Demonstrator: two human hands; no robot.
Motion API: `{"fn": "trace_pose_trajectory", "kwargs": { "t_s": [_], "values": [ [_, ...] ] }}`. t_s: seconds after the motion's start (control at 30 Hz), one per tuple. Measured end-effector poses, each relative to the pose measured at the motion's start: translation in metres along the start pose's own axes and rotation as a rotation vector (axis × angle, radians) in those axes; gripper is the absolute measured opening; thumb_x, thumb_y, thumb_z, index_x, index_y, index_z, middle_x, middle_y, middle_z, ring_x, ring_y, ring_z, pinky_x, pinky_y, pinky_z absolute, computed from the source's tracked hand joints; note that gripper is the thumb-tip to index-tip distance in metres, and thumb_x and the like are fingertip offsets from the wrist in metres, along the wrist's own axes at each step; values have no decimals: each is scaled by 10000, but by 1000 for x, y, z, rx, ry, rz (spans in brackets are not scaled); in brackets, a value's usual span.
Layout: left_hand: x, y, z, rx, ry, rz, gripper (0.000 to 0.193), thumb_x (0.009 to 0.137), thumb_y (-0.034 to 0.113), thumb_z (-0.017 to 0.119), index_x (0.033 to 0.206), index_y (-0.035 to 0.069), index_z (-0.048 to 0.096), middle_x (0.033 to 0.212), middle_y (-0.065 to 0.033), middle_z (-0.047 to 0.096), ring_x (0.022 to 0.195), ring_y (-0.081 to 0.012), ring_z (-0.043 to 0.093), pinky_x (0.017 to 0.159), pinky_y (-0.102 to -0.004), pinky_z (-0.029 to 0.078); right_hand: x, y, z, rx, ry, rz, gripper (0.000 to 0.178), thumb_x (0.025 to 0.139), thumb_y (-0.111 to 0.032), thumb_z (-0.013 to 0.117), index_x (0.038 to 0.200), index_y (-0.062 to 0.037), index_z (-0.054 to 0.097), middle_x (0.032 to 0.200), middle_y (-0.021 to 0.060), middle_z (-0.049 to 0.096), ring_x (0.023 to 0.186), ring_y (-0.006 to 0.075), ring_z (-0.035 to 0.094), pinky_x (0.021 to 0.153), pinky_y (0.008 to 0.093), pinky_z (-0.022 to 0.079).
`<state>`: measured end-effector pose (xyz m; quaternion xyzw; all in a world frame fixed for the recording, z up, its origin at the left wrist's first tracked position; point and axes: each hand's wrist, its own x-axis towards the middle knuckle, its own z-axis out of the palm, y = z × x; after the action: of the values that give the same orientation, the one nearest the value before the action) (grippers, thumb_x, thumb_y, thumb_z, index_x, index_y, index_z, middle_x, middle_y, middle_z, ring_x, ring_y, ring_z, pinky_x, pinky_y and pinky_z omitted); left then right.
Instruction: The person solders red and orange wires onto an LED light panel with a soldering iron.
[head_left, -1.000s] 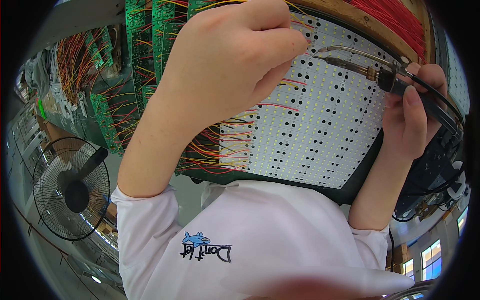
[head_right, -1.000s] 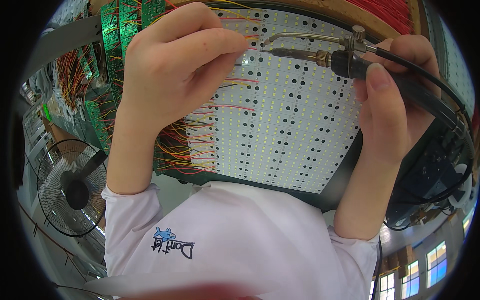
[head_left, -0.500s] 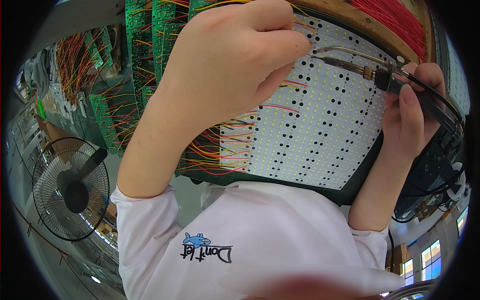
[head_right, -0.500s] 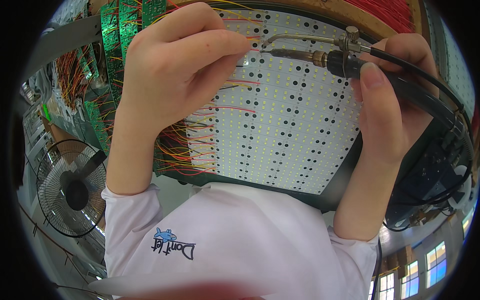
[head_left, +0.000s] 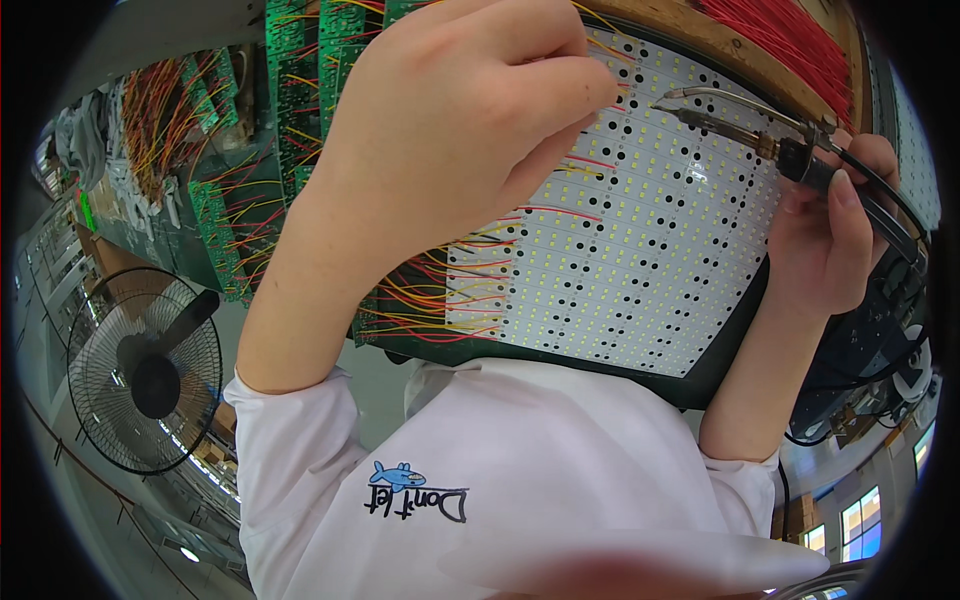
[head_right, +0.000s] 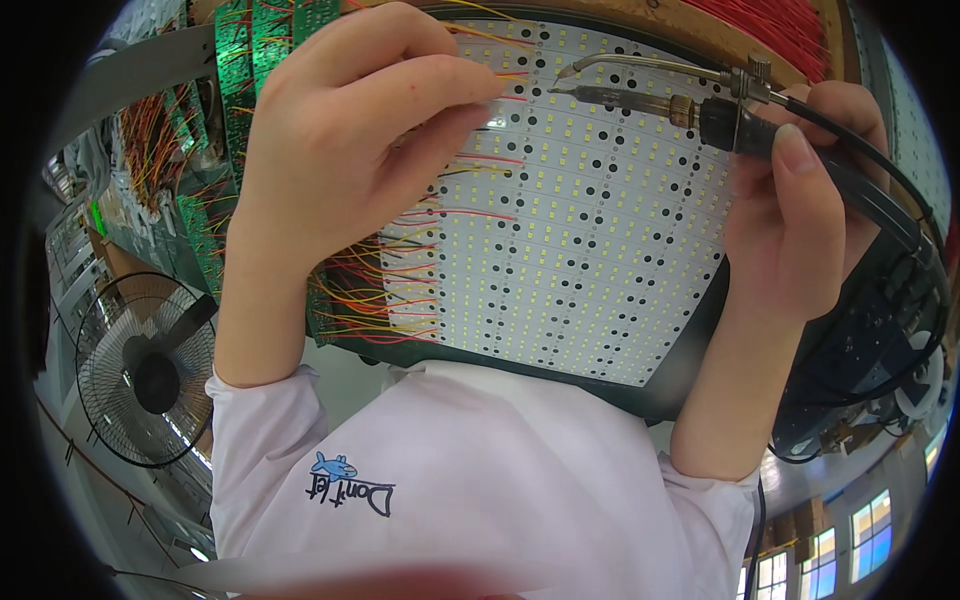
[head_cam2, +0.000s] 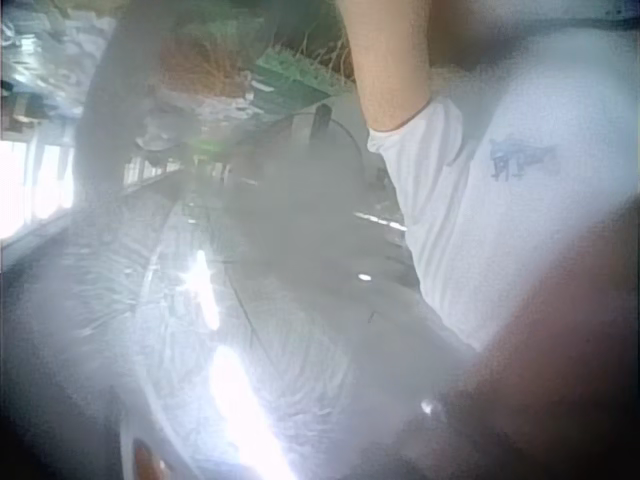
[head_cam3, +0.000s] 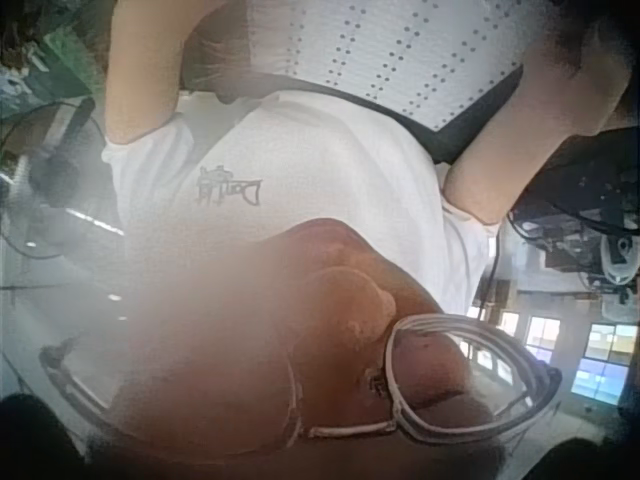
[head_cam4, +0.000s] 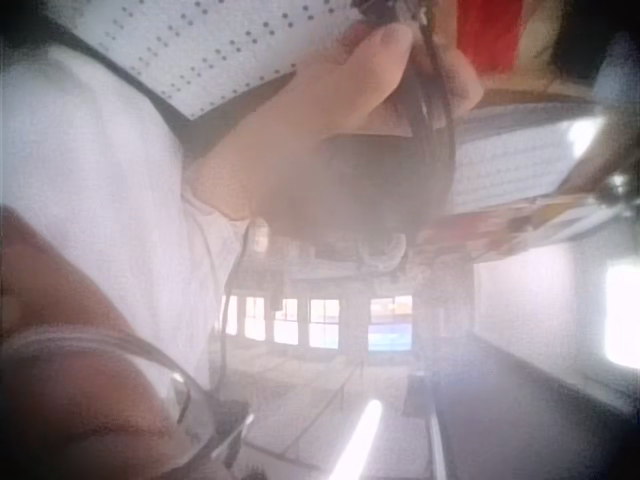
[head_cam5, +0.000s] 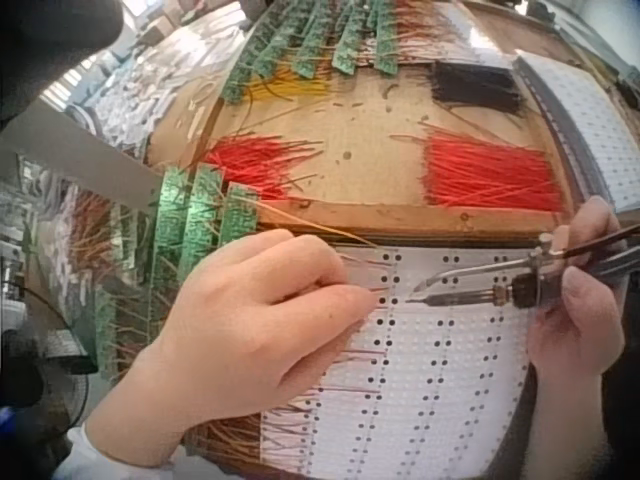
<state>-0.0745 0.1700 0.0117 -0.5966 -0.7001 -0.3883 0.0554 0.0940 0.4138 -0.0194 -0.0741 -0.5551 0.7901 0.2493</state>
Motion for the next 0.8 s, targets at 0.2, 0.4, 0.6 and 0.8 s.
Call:
{"fn": "trace_pose_trajectory", "kwargs": {
  "t_s": [0.2,0.4,0.6,0.8],
  "values": [
    [6,45,-55,332,-392,-474,196,691,67,813,862,69,717,1028,-68,643,984,-277,601,842,-393,492,-2,5,-10,59,-21,-2,287,903,13,589,1180,71,537,1002,124,607,886,164,634,796,246,524],
    [-10,42,-55,470,-396,-409,224,680,107,839,881,108,738,1100,-66,624,1077,-304,562,912,-419,471,-2,4,2,-69,71,16,274,902,5,629,1167,54,576,964,83,632,819,100,626,671,182,494],
    [-28,31,-55,431,-334,-317,176,670,137,859,812,147,755,1183,-66,630,1176,-326,527,970,-443,454,-1,8,-8,-69,73,-20,288,907,7,645,1189,53,604,971,70,651,773,76,612,614,167,465],
    [-32,30,-59,347,-324,-325,181,683,117,846,825,138,735,1220,-64,636,1203,-336,516,1004,-452,431,0,10,-10,-37,127,27,289,909,-17,663,1187,43,616,984,68,657,810,76,618,646,178,471]
  ]
}}
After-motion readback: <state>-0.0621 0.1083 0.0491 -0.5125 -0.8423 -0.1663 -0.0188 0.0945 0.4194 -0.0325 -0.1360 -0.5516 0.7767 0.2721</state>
